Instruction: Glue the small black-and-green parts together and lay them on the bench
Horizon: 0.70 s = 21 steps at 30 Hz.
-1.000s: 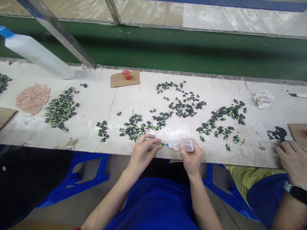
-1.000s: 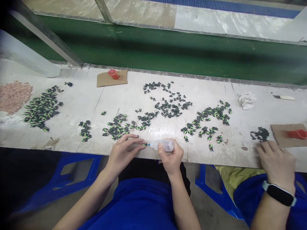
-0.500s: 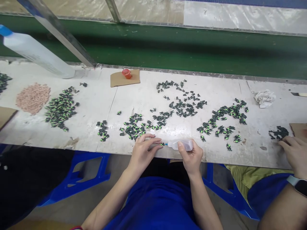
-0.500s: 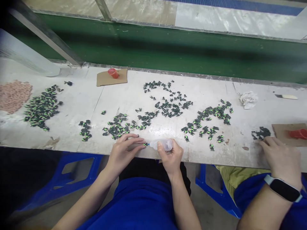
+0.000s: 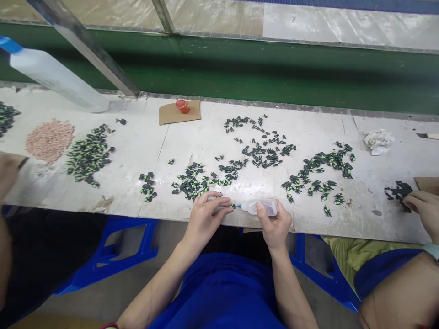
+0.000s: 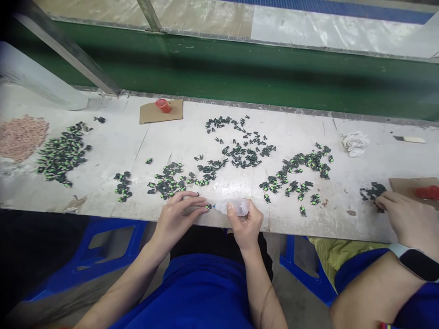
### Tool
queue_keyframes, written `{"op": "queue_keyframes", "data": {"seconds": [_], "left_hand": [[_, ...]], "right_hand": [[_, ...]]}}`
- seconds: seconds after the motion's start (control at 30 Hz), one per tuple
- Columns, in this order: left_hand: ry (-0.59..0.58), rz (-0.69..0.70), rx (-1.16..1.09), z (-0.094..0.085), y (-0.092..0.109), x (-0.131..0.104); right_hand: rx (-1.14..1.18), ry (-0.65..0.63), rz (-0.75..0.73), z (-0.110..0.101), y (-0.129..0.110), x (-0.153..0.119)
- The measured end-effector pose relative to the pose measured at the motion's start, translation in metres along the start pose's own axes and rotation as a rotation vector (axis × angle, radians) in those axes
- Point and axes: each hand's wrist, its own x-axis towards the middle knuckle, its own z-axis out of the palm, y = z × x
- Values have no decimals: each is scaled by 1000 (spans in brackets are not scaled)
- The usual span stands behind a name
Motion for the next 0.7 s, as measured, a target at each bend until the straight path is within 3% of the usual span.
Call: {"op": "queue_keyframes", "data": {"seconds": [0.47, 0.7], "left_hand": [[23, 86, 191, 0, 0, 1], [28, 106, 235, 0, 1, 2]], "right_hand": [[23, -33, 14, -1, -2, 2], [99, 19, 35, -1, -2, 1]]}}
